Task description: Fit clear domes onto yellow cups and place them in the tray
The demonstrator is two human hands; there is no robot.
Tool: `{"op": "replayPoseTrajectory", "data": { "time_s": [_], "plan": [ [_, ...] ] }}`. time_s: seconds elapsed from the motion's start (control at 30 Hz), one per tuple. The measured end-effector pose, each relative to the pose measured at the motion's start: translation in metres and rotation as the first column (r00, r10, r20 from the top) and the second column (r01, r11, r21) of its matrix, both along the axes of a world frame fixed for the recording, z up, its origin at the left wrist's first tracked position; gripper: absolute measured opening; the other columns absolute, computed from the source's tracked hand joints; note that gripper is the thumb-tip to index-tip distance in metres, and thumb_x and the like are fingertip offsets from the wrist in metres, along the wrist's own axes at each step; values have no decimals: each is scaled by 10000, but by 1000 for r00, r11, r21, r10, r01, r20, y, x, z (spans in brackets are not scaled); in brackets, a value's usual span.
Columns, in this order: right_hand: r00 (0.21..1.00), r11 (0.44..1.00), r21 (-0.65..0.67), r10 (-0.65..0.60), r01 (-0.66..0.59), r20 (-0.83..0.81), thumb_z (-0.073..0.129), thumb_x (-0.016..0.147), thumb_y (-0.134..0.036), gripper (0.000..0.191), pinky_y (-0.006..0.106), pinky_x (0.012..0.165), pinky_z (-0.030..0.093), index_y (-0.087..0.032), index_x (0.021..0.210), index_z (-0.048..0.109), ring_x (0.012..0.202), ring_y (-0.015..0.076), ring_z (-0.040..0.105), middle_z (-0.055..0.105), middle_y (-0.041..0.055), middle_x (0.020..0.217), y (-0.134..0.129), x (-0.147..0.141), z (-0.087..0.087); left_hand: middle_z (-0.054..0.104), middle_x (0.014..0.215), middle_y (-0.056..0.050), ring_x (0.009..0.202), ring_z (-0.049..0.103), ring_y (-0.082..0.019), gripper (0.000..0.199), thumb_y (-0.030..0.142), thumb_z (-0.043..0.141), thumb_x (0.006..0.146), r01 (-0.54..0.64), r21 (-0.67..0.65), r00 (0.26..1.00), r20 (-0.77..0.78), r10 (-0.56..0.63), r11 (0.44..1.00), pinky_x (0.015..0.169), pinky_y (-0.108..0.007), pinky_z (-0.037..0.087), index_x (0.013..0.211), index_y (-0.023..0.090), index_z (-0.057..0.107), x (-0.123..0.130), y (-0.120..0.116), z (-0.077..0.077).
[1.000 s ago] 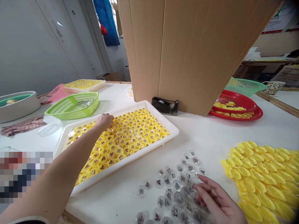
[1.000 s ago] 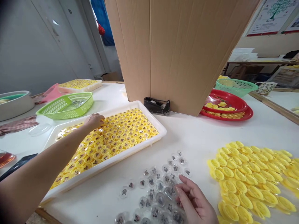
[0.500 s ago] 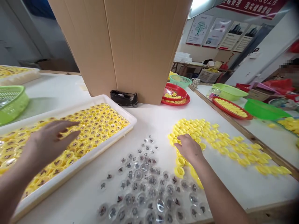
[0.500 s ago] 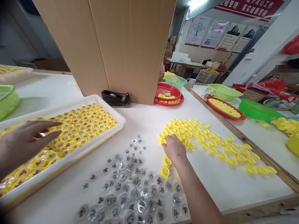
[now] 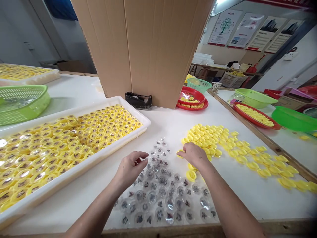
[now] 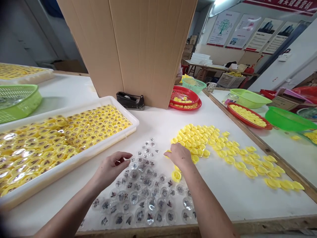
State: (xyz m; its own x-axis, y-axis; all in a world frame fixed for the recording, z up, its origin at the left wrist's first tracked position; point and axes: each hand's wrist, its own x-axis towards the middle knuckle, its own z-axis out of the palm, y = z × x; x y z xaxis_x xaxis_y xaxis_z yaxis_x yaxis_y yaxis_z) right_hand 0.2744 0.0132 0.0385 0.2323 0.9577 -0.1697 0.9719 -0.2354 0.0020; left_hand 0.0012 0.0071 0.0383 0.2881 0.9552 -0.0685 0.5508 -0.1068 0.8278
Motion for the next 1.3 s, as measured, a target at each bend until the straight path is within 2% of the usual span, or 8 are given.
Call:
{"op": "replayPoseTrajectory", "data": {
  "time_s": [0.4,0.47,0.57,0.67,0.77,0.97,1.13,1.3],
  "plan": [
    [980,984,64,171,-166,-99,578,768,-186,144,282,617,373,-172,906,614,786,202,595,626,71,930,-12,-25,8,662,892,-64,717,587,-170,273,334,580,797,17,-142,970,241,18,990,688,-300,464,1005,178,665,17,7,-15],
    [967,977,98,205,-192,-154,588,780,-270,153,261,635,396,-198,914,599,754,162,583,627,29,921,-16,-39,16,651,931,-79,714,602,-162,321,355,593,804,53,-285,894,440,81,957,676,-292,487,1058,162,628,21,4,-24],
    [893,942,223,313,-249,-322,622,760,-309,138,228,629,405,-225,862,586,682,115,548,614,-30,834,-23,-68,30,641,961,-93,733,642,-160,391,393,599,824,257,-485,649,727,222,836,668,-267,521,1135,158,563,26,0,-30],
    [755,910,323,401,-261,-519,670,712,-266,135,225,603,406,-223,825,608,646,111,535,600,-40,764,-25,-87,36,648,836,-90,669,648,-131,304,324,607,841,438,-547,462,818,343,714,601,-191,522,1060,113,587,27,0,-30],
    [696,947,277,310,-164,-648,654,741,-349,237,227,636,439,-237,949,628,684,120,579,633,-29,806,-16,-80,26,656,811,-107,662,660,-133,183,203,582,853,433,-580,379,812,444,690,576,-158,527,993,86,601,22,4,-29],
    [887,970,219,10,103,-461,606,730,-321,128,312,658,411,-194,740,621,718,202,581,638,47,736,19,-37,-20,671,881,-129,690,690,-178,243,144,556,850,339,-644,384,760,525,685,574,-177,553,1088,103,589,14,12,-25],
    [888,977,187,-1,98,-461,662,645,-292,113,278,574,391,-218,620,580,620,177,569,620,-1,637,30,-27,-44,667,874,-141,690,688,-181,223,158,525,868,308,-659,401,744,535,686,579,-180,552,1067,88,598,13,12,-23],
    [840,967,237,52,92,-539,580,732,-268,100,250,530,438,-217,653,548,507,142,590,588,-44,534,18,-35,-34,662,872,-126,692,683,-166,202,163,535,871,331,-648,372,758,536,686,583,-163,542,1055,99,589,12,9,-25]
  ]
}}
